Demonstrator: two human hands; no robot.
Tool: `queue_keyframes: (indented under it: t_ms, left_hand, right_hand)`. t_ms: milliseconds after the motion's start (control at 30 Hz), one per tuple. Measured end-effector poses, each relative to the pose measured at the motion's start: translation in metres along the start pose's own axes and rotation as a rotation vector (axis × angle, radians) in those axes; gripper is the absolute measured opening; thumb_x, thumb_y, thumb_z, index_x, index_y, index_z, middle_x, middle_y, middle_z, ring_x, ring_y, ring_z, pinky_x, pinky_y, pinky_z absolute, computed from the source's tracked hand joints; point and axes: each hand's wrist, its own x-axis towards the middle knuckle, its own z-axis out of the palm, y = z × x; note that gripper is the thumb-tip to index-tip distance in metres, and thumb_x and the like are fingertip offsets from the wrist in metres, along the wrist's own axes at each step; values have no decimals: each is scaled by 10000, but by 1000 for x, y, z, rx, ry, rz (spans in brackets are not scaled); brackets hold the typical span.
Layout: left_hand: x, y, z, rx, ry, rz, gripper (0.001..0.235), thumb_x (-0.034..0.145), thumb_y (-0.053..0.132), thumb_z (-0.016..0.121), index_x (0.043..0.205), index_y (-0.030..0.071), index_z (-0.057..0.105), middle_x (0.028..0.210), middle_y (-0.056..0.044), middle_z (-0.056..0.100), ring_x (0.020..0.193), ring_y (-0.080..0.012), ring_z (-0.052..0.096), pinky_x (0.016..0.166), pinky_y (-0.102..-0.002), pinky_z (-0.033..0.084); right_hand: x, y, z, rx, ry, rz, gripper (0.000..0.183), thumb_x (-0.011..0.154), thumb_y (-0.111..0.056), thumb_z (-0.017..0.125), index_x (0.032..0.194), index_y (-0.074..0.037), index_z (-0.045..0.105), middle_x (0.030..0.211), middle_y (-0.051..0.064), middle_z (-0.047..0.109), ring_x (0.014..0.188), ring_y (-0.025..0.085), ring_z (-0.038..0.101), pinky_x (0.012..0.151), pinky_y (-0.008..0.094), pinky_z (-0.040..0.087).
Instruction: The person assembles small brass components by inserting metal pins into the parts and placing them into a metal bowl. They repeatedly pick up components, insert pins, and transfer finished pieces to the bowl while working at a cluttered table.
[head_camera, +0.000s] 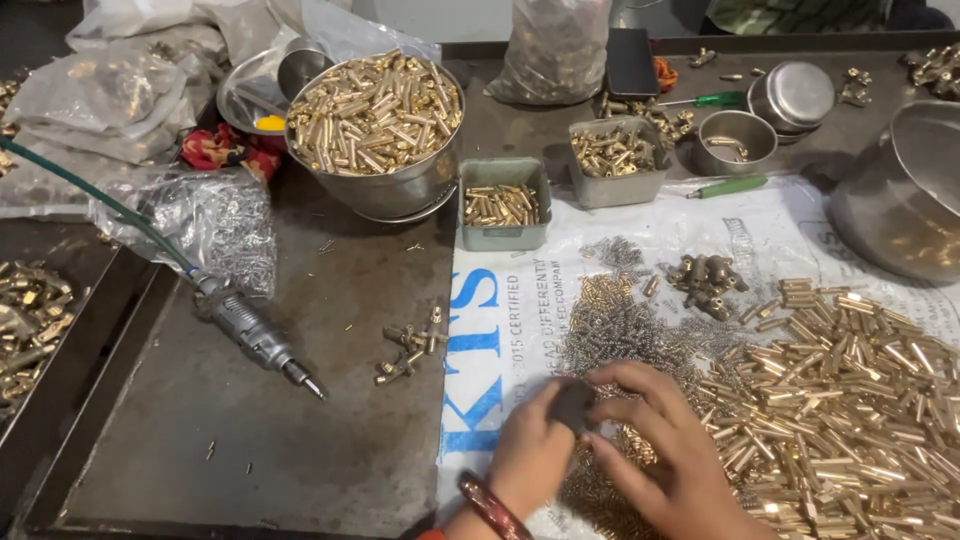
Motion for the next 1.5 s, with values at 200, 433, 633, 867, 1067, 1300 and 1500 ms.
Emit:
queue_keyframes:
  t_ms: [200,433,633,867,1067,1300,1500]
  left_hand:
    - [3,-1,-10,-112,-53,15,464,1069,489,461,1049,56,627,795,-85,629,455,-137,532,377,-247,327]
    - [-4,13,-8,-437,-243,-46,557,1028,563,380,863,74,589,702,-75,622,417,-150,467,382,-258,317]
    - [-5,15,-7,-415,-329,-47,543,1049,555,377,940,76,607,717,-73,616,449,-126,442,396,-251,312]
    - [-8,15,-7,-437,-405,-18,529,1050,563,402,984,85,620,719,-57,620,455,-112,441,401,-240,313]
    - [3,0,-17,-328,-206,321,633,1123,582,406,1030,10,661,778,-57,651,524,-114,517,459,-241,383]
    - [1,36,-34,-545,575,537,578,927,538,370,1153,79,638,1163,-66,777,881,-277,734,755,-371,523]
    - [1,22,-26,-287,427,764,670,906,552,382,1439,151,451,1432,17,628,1091,-251,717,814,-375,557]
  right_hand:
    - [-12,27,-11,147,9,237,170,893,-138,697,1054,-148,749,1411,34,638,1253,217,668,922,388,595]
    - [-8,7,-11,34,-86,95,211,820,-95,745,1030,-77,750,1259,66,704,1234,237,648,1026,384,509]
    - [-14,10,-7,81,-102,111,202,833,-77,731,1034,-68,745,1252,71,701,1227,231,656,1023,377,519]
    - [-15,8,-7,74,-123,132,195,836,-75,734,1030,-69,754,1244,73,700,1204,227,664,975,367,549]
    - [-18,15,-5,126,-168,341,175,838,-128,710,1005,-120,760,1262,30,688,1195,194,670,902,357,598]
    - [-5,45,-40,105,-21,396,165,856,-85,694,1002,-97,769,1245,54,719,1181,219,681,1054,389,556]
    - [29,90,-78,74,73,385,137,876,-88,672,1005,-101,714,1294,58,689,1213,208,661,1071,399,543]
